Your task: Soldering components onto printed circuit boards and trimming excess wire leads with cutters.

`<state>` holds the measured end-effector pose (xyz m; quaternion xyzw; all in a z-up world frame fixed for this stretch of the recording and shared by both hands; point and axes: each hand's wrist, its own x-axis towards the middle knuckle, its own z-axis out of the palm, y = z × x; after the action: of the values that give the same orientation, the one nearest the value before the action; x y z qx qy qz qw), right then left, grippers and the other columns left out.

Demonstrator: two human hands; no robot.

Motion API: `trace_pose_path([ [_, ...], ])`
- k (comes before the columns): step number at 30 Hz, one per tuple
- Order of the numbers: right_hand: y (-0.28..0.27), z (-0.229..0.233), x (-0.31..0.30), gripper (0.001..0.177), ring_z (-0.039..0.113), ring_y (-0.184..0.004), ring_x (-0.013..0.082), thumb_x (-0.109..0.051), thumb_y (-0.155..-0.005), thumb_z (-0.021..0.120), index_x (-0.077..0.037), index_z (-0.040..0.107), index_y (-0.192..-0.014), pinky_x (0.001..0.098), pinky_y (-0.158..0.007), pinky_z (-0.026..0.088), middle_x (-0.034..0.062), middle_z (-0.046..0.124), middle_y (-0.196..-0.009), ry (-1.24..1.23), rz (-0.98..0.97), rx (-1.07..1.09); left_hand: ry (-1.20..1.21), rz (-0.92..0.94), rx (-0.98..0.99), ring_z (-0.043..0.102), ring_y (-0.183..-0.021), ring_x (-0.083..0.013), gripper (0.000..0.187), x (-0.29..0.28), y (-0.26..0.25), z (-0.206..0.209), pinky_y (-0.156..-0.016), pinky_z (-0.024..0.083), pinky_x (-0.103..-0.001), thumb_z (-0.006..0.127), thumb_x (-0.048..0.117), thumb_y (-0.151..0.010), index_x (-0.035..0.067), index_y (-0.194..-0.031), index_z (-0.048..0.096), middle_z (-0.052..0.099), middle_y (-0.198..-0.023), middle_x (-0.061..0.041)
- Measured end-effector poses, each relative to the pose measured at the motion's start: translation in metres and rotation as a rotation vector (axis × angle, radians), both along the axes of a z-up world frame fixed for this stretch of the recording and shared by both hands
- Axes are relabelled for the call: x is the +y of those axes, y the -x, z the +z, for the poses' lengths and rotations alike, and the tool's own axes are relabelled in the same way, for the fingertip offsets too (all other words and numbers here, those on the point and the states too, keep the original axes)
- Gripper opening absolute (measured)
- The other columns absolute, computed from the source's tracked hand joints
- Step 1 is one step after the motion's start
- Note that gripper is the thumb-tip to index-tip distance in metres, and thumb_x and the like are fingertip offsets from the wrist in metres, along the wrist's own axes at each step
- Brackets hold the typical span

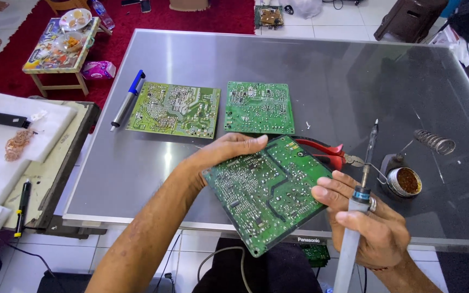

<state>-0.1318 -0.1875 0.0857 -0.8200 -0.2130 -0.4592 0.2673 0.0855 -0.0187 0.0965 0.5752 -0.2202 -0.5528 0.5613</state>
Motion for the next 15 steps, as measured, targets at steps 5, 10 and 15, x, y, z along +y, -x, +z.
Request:
trace_pose_path([
  [5,-0.011,-0.018,-0.019,0.015,0.069,-0.106,0.039,0.004,-0.093,0.057,0.0,0.045,-0.102,0.0512,-0.103,0.057,0.0217,0.069,-0.104,0.047,-0.054,0.037,0.253,0.197,0.258,0.066,-0.061,-0.0159,0.012,0.009,0.022,-0.044,-0.056,0.056,-0.028,0.07,0.014,-0.087,0.002,-0.088,0.068,0.07,-0.075,-0.007],
  [10,-0.017,-0.033,-0.036,0.027,0.061,-0.121,0.0441,-0.001,-0.09,0.065,0.0,0.042,-0.103,0.0523,-0.108,0.053,0.0286,0.065,-0.112,-0.034,-0.088,0.117,0.24,0.632,0.077,0.039,-0.06,-0.005,0.023,0.007,0.057,-0.06,-0.063,0.028,-0.021,0.072,0.014,-0.084,0.016,-0.066,0.058,0.05,-0.061,0.008],
  [15,-0.014,-0.067,-0.018,0.043,0.067,-0.114,0.0314,0.001,-0.082,0.07,-0.002,0.039,-0.112,0.0338,-0.1,0.058,0.0271,0.063,-0.117,-0.643,-0.005,0.364,0.416,0.81,0.16,0.043,-0.044,-0.0024,0.018,0.002,0.087,-0.081,-0.04,0.036,-0.015,0.07,0.012,-0.089,0.009,-0.104,0.061,0.056,-0.067,0.006],
])
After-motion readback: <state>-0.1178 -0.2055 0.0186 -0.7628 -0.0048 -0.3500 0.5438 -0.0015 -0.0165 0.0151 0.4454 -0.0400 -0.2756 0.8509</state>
